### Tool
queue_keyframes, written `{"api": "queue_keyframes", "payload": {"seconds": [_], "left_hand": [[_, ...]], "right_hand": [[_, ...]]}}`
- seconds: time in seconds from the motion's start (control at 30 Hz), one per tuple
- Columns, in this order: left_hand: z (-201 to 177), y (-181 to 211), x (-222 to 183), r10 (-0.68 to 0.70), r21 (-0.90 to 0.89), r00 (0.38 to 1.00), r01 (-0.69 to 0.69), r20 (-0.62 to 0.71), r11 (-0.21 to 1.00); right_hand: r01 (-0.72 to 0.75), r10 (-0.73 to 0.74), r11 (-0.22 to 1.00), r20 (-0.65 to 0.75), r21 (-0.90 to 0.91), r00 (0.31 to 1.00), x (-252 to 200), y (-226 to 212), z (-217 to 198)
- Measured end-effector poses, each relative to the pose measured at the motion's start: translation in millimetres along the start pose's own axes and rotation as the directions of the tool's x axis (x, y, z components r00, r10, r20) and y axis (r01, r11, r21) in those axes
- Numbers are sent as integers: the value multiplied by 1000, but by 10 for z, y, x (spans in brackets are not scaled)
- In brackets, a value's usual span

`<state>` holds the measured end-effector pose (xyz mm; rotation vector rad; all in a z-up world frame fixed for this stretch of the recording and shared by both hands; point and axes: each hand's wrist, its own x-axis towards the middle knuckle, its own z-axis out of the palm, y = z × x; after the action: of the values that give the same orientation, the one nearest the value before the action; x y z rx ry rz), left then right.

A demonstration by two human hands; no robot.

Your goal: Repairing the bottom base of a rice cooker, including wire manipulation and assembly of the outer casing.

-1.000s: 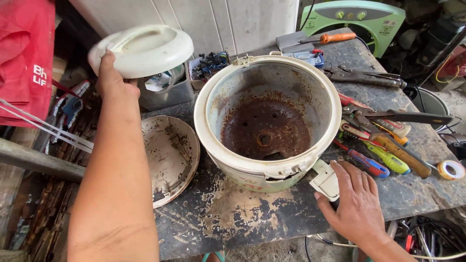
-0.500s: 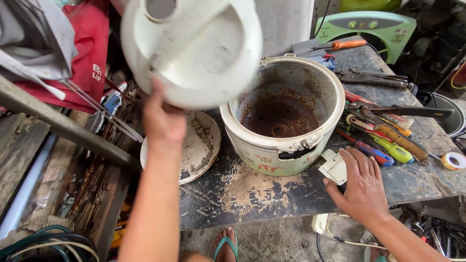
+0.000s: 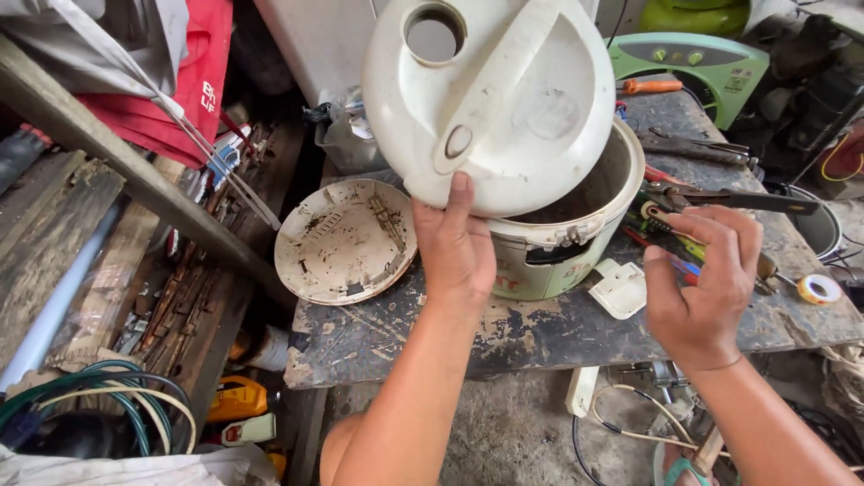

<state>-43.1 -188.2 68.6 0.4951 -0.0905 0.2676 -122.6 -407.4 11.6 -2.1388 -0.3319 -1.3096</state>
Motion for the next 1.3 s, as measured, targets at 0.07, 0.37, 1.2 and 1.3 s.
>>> {"api": "queue_keyframes", "payload": {"seconds": [0.07, 0.37, 1.2, 1.3], "left_hand": [[-88, 45, -20, -25, 30, 999, 24, 45, 999], [-333, 512, -24, -5, 47, 889, -18, 459, 999], [-108, 706, 31, -285, 227, 944, 244, 169, 943], [-103, 647, 16, -274, 260, 954, 236, 121, 936]], "right_hand": [[-33, 33, 999, -1, 7, 999, 56, -48, -3], [-29, 30, 998, -25, 59, 999, 185, 41, -69], [318, -189, 907, 408, -275, 893, 928, -538, 55], [148, -35, 957, 410, -248, 911, 1171, -364, 231]]}}
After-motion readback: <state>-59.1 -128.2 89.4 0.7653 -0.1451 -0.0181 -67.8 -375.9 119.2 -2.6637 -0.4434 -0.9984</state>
